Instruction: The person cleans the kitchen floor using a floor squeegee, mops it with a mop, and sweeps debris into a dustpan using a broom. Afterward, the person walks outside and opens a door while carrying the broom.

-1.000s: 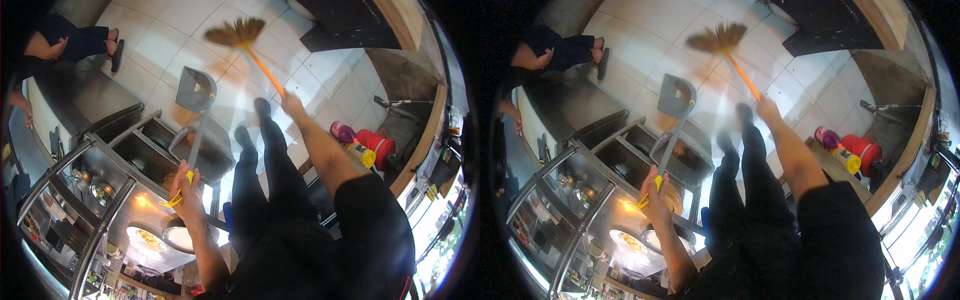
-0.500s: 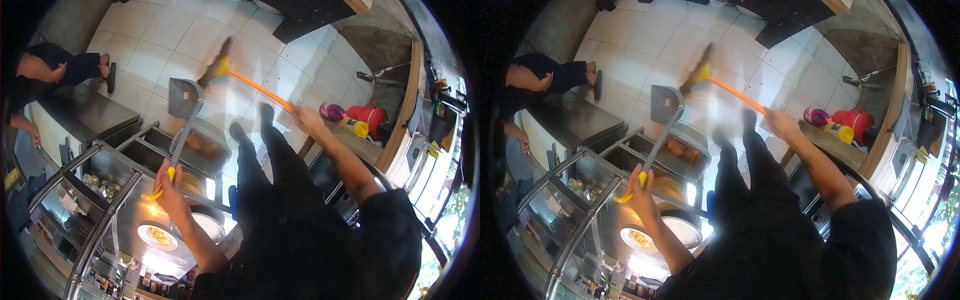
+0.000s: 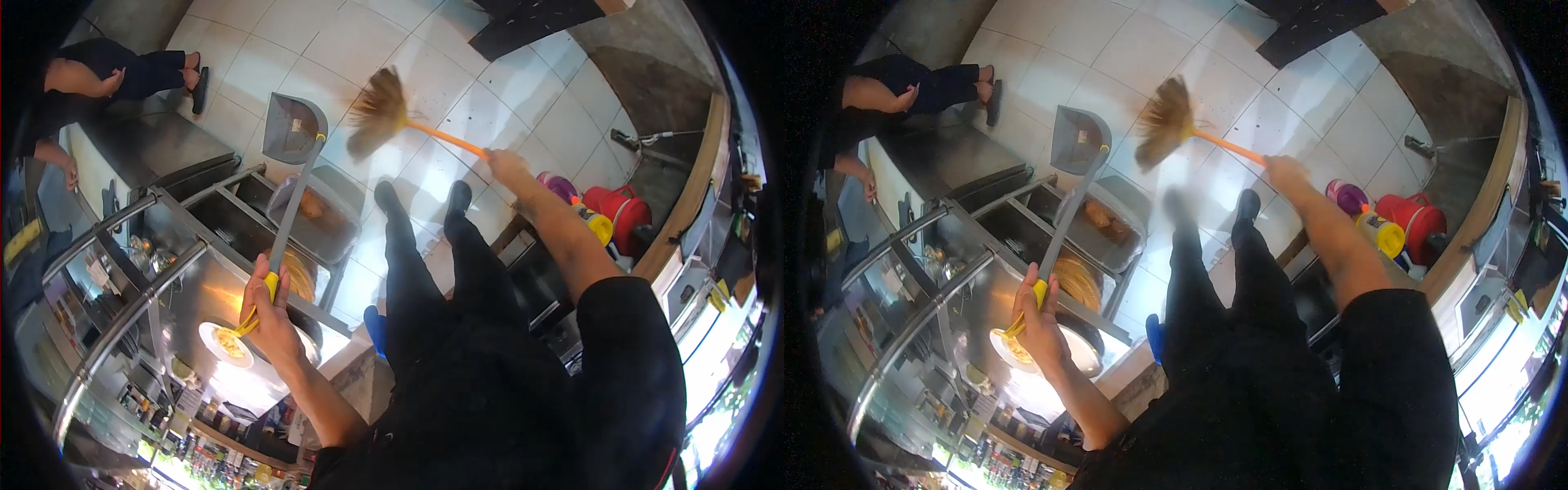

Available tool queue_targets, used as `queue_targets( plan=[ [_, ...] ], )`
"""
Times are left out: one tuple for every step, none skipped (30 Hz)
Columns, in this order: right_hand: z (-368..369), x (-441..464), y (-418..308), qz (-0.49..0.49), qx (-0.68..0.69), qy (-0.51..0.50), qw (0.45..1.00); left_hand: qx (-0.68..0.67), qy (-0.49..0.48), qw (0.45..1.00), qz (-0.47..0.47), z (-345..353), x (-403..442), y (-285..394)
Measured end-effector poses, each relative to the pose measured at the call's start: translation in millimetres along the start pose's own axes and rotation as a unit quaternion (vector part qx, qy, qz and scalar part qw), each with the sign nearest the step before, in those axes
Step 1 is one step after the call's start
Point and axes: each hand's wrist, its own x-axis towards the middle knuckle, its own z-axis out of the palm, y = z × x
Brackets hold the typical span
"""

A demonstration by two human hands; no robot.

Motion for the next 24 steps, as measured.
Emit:
queue_targets(
  plan=[
    [-22.7, -14.5, 20.7, 0.016, -0.018, -0.023, 0.999, 0.002, 0.022, 1.000, -0.005, 10.3, -10.8, -0.9],
    [-45.8, -28.4, 35.6, 0.022, -0.001, -0.017, 1.000, 0.001, 0.028, 1.000, -0.003, 16.6, -20.2, -3.7],
    [-66.3, -41.7, 48.8, 0.027, 0.016, -0.013, 0.999, -0.018, 0.032, 0.999, -0.006, 20.0, -28.4, -7.7],
    [-77.5, -52.6, 69.4, 0.000, 0.016, -0.003, 1.000, -0.035, 0.037, 0.999, -0.010, 23.7, -36.7, -8.3],
    [-88.7, -61.7, 86.1, -0.027, 0.016, 0.006, 0.999, -0.043, 0.049, 0.998, -0.012, 31.9, -46.1, -5.4],
    [-107.1, -76.9, 90.7, -0.037, 0.016, 0.005, 0.999, -0.041, 0.058, 0.997, -0.011, 37.9, -57.0, -1.9],
    [-129.5, -94.6, 94.0, -0.069, 0.038, 0.010, 0.997, -0.043, 0.061, 0.997, -0.018, 45.2, -65.2, 1.7],
    [-146.6, -105.3, 98.7, -0.098, 0.060, 0.014, 0.993, -0.044, 0.063, 0.997, -0.026, 51.9, -72.1, 4.7],
    [-158.0, -108.2, 97.7, -0.102, 0.060, 0.012, 0.993, -0.037, 0.072, 0.996, -0.030, 56.7, -79.6, 7.0],
    [-167.4, -109.4, 88.3, -0.127, 0.026, -0.009, 0.992, -0.035, 0.076, 0.996, -0.031, 60.5, -86.3, 7.2],
    [-170.9, -109.4, 77.7, -0.151, -0.007, -0.031, 0.988, -0.038, 0.071, 0.996, -0.034, 63.7, -93.0, 7.4],
    [-161.2, -100.8, 67.2, -0.145, -0.014, -0.050, 0.988, -0.042, 0.066, 0.996, -0.035, 67.9, -99.2, 7.5],
    [-142.7, -85.8, 54.6, -0.137, -0.019, -0.067, 0.988, -0.040, 0.066, 0.997, -0.032, 72.3, -104.5, 6.7],
    [-121.9, -68.1, 40.2, -0.175, -0.034, -0.070, 0.981, -0.038, 0.061, 0.997, -0.028, 77.1, -109.1, 3.8],
    [-95.8, -48.5, 26.4, -0.213, -0.050, -0.071, 0.973, -0.036, 0.055, 0.998, -0.022, 81.9, -113.1, 1.4],
    [-60.1, -25.2, 12.9, -0.237, -0.067, -0.069, 0.967, -0.032, 0.056, 0.998, -0.029, 86.6, -116.5, 0.0],
    [-30.1, -5.3, 5.1, -0.260, -0.083, -0.067, 0.960, -0.029, 0.051, 0.998, -0.026, 91.0, -117.8, -2.0],
    [-17.8, 2.9, 6.9, -0.260, -0.081, -0.062, 0.960, -0.026, 0.048, 0.998, -0.027, 94.9, -120.7, -3.5],
    [-9.5, 9.1, 4.4, -0.224, -0.092, -0.060, 0.968, -0.024, 0.051, 0.998, -0.023, 97.2, -125.7, -2.5],
    [2.5, 20.5, -3.8, -0.190, -0.101, -0.056, 0.975, -0.015, 0.052, 0.998, -0.035, 97.5, -129.5, -0.3],
    [8.2, 30.2, 7.7, -0.179, -0.104, -0.040, 0.978, -0.006, 0.057, 0.997, -0.047, 96.4, -135.9, 1.7],
    [24.5, 44.0, 40.8, -0.169, -0.107, -0.022, 0.979, -0.005, 0.066, 0.997, -0.039, 93.9, -144.5, 2.0],
    [43.0, 62.0, 71.5, -0.149, -0.119, -0.073, 0.979, 0.038, 0.050, 0.997, -0.046, 89.8, -152.1, 1.6],
    [62.2, 69.2, 110.0, -0.217, -0.157, 0.016, 0.963, 0.078, 0.052, 0.995, -0.034, 83.6, -153.7, 3.5]
  ],
)
